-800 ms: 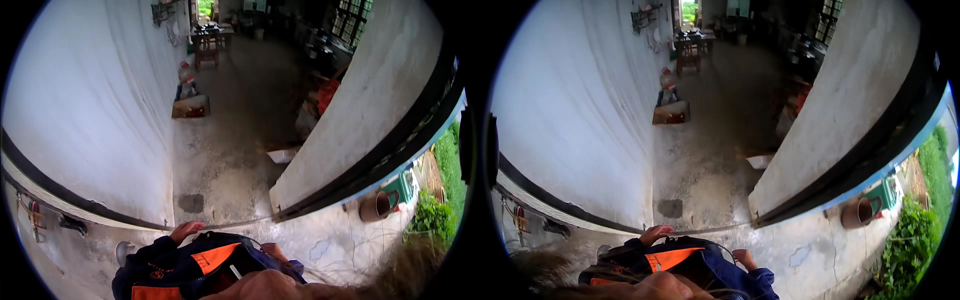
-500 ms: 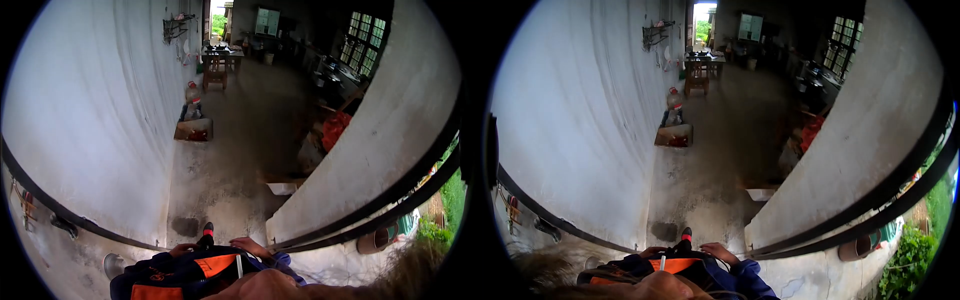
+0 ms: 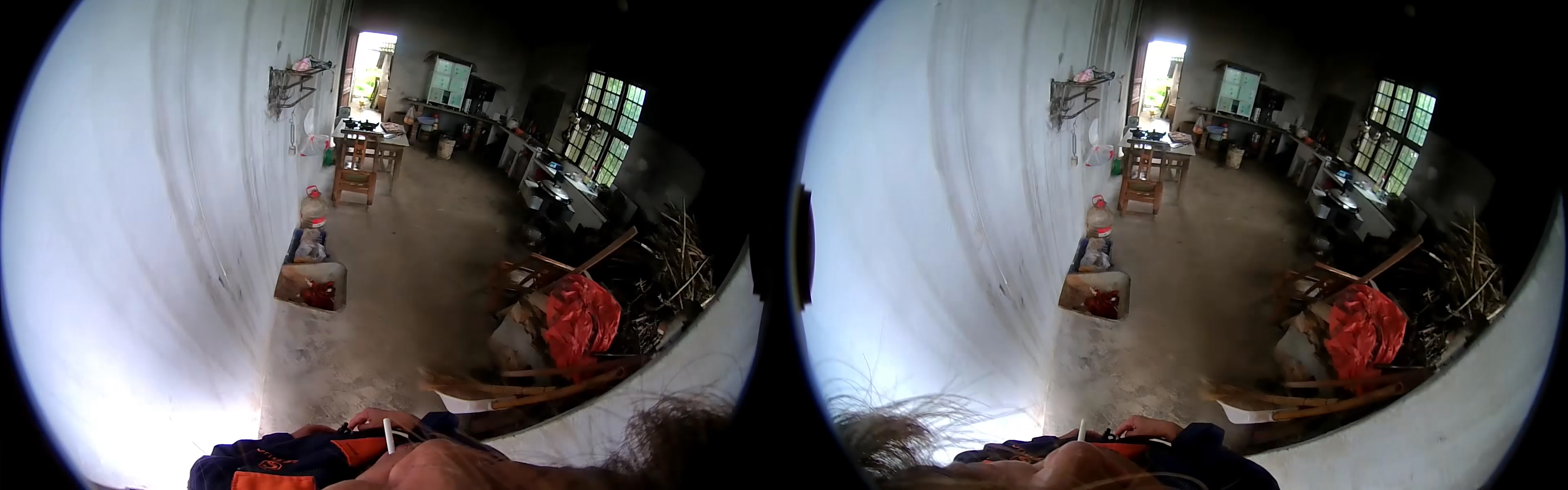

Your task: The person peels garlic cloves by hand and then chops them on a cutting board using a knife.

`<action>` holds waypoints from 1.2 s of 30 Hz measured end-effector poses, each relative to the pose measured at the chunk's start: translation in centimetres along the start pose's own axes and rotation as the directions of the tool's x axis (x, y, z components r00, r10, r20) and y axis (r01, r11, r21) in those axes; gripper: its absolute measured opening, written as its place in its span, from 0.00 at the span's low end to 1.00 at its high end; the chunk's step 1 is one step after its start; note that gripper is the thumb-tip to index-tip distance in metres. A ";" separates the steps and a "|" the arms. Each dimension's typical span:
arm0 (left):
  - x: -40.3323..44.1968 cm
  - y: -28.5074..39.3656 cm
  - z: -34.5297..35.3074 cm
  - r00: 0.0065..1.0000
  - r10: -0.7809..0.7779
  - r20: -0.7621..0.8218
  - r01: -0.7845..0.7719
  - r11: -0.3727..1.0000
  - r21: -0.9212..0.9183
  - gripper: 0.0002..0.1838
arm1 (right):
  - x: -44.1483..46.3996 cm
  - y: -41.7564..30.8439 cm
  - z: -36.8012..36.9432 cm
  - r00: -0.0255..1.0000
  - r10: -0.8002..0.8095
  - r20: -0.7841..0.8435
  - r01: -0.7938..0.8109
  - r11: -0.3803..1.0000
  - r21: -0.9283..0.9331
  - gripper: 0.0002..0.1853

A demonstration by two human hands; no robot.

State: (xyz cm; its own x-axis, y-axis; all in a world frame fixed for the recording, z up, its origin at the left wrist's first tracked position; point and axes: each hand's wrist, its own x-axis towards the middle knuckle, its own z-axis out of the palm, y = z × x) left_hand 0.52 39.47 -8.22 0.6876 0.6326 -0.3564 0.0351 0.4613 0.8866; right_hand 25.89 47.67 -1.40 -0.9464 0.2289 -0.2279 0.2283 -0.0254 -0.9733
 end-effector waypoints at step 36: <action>50.6 32.1 -25.4 0.973 -0.041 -0.227 0.026 0.998 -0.065 0.21 | -1.1 -2.2 -66.3 0.990 -0.047 -0.134 0.021 0.982 -0.186 0.11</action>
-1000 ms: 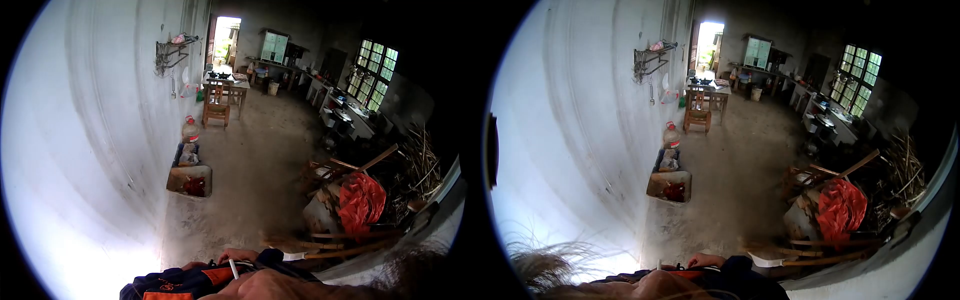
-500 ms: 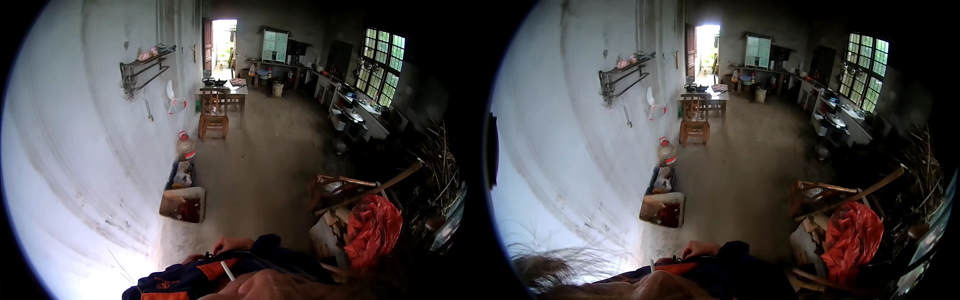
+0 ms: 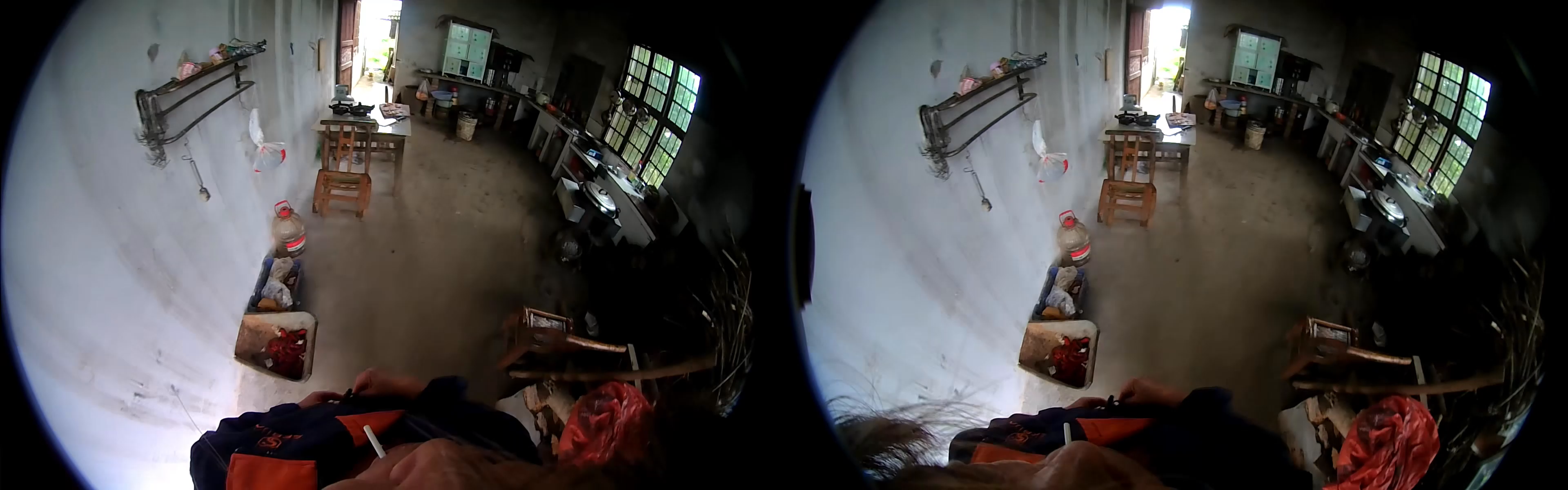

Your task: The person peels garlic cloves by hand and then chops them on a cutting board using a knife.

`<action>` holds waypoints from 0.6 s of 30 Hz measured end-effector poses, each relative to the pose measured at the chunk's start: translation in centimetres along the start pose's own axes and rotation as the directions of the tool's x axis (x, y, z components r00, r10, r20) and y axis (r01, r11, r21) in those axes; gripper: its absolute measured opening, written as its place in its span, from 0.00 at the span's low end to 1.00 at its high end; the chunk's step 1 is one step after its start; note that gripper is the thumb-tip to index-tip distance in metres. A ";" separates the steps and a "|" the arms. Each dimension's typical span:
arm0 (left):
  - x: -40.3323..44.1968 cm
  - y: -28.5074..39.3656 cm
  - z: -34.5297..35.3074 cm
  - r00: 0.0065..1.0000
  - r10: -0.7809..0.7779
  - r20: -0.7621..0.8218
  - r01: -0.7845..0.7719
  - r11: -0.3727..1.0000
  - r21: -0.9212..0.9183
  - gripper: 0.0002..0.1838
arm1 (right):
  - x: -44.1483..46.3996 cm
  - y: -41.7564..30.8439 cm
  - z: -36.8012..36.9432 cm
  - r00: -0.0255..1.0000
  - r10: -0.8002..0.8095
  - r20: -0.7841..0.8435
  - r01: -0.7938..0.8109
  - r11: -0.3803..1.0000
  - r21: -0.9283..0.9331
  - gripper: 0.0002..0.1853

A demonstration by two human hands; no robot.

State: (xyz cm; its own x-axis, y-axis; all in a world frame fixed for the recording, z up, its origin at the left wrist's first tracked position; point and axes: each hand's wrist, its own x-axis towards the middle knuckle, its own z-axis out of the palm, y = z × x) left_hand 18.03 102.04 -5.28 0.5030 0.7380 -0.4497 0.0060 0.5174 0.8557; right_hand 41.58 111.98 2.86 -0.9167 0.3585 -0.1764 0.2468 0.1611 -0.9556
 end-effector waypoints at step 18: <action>27.6 11.1 -19.8 0.995 0.058 -0.078 -0.065 0.993 -0.094 0.21 | 7.6 17.6 -36.1 0.876 -0.211 -0.434 -0.041 0.864 -0.503 0.18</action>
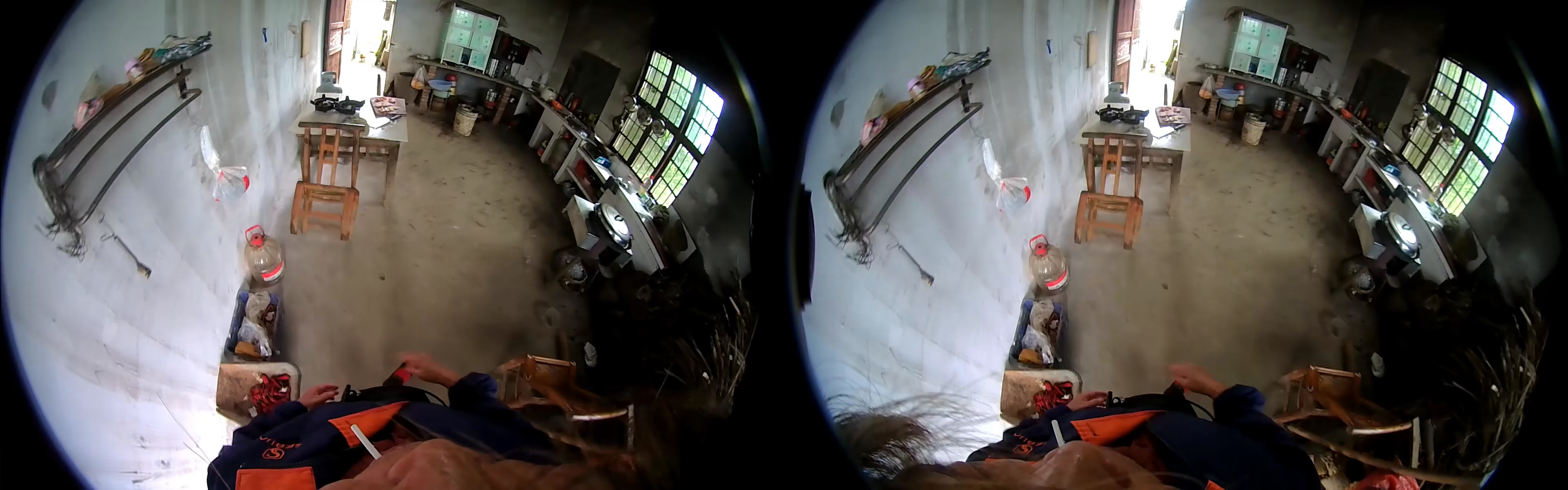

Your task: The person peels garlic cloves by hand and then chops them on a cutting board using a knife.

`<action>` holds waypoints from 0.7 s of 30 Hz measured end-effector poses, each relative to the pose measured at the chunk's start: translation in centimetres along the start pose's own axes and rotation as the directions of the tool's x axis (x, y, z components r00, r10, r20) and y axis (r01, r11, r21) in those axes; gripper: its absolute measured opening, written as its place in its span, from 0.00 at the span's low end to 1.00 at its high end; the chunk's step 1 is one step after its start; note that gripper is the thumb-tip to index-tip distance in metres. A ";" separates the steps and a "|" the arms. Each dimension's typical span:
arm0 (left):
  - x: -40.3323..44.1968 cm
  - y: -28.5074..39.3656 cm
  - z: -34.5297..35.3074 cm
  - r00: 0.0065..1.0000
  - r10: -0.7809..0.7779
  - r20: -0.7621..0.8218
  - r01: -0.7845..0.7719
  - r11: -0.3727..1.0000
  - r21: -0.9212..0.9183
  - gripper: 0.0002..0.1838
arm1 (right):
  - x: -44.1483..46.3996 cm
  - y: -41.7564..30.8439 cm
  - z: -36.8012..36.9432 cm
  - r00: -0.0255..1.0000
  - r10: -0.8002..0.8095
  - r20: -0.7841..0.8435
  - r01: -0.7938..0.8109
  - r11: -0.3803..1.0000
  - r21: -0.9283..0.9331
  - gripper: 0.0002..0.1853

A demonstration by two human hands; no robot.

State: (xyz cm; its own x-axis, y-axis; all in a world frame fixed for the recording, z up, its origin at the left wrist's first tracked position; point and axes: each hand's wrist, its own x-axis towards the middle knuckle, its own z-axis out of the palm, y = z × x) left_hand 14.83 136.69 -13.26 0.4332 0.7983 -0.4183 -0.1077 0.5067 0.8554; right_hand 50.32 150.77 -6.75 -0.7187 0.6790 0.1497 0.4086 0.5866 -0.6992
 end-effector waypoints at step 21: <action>39.5 24.2 -15.5 0.909 -0.188 -0.373 0.115 0.971 -0.209 0.17 | 25.1 29.6 -24.3 0.760 0.637 0.129 -0.585 0.585 0.562 0.15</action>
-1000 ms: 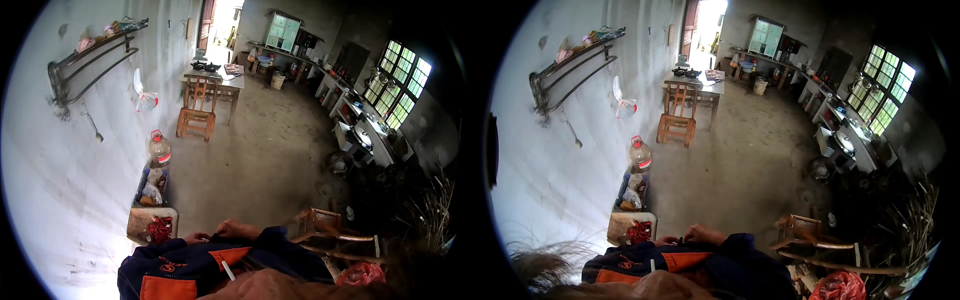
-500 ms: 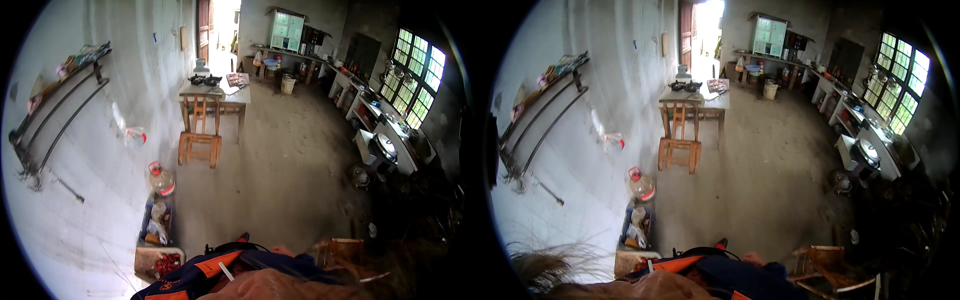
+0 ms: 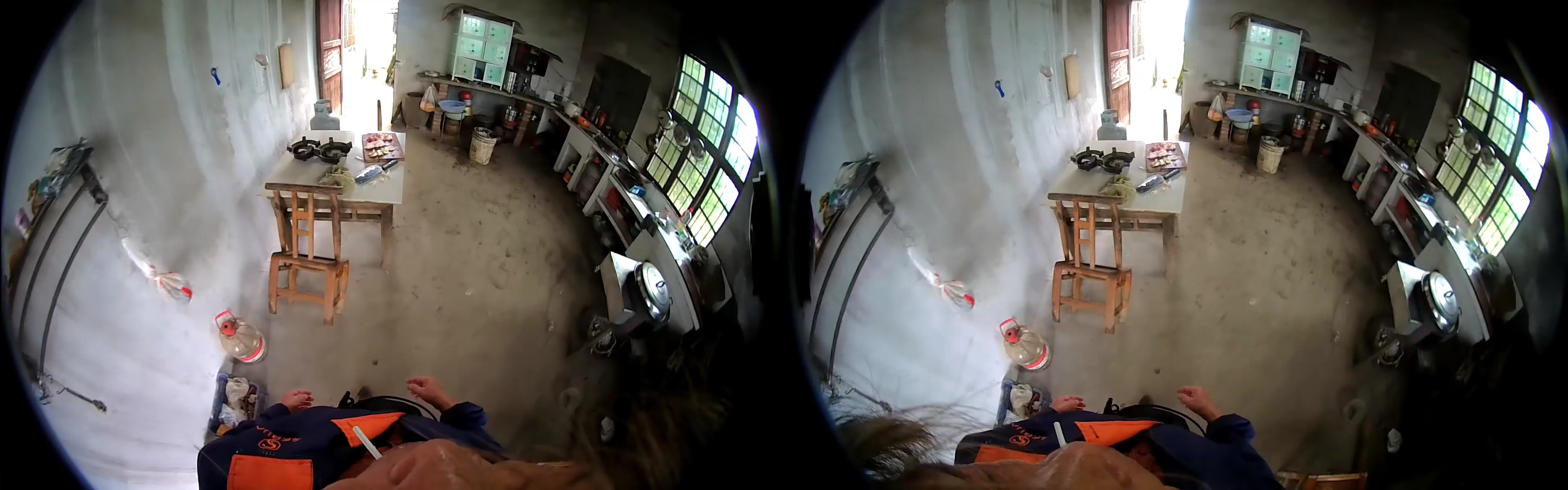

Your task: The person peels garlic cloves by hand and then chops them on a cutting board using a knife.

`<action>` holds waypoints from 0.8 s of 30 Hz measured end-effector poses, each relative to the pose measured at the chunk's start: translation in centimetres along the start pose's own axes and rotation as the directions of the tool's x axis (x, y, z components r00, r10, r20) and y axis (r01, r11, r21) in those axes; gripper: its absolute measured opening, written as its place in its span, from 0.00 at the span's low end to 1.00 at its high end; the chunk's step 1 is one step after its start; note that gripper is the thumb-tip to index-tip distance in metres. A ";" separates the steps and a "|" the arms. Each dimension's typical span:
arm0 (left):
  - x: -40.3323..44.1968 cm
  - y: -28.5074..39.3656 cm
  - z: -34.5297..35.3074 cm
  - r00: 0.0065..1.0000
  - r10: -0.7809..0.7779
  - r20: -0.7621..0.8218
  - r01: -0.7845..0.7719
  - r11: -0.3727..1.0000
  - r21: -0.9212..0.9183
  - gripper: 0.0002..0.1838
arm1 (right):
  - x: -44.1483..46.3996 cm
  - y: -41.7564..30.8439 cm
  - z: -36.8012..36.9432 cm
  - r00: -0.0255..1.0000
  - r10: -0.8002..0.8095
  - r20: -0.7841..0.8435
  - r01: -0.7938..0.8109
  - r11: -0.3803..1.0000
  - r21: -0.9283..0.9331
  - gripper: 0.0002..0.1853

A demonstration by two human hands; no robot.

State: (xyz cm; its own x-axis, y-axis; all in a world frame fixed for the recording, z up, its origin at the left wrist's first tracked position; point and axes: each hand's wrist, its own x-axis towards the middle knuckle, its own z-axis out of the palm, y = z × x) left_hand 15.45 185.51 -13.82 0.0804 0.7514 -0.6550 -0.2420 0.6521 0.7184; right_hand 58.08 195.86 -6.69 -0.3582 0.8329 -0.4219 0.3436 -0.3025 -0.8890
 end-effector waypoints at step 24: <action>52.5 47.9 30.7 0.953 0.289 0.089 -0.287 0.957 -0.027 0.12 | 29.9 3.7 -41.9 0.868 0.358 -0.343 -0.444 0.869 -0.217 0.09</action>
State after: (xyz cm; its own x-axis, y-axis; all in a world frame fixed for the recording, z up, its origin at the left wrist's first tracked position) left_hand 37.79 259.26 -6.58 0.0933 0.9135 -0.3961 -0.2809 0.4058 0.8697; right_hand 85.05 239.02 -15.16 0.1101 0.7739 -0.6236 0.6461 -0.5325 -0.5468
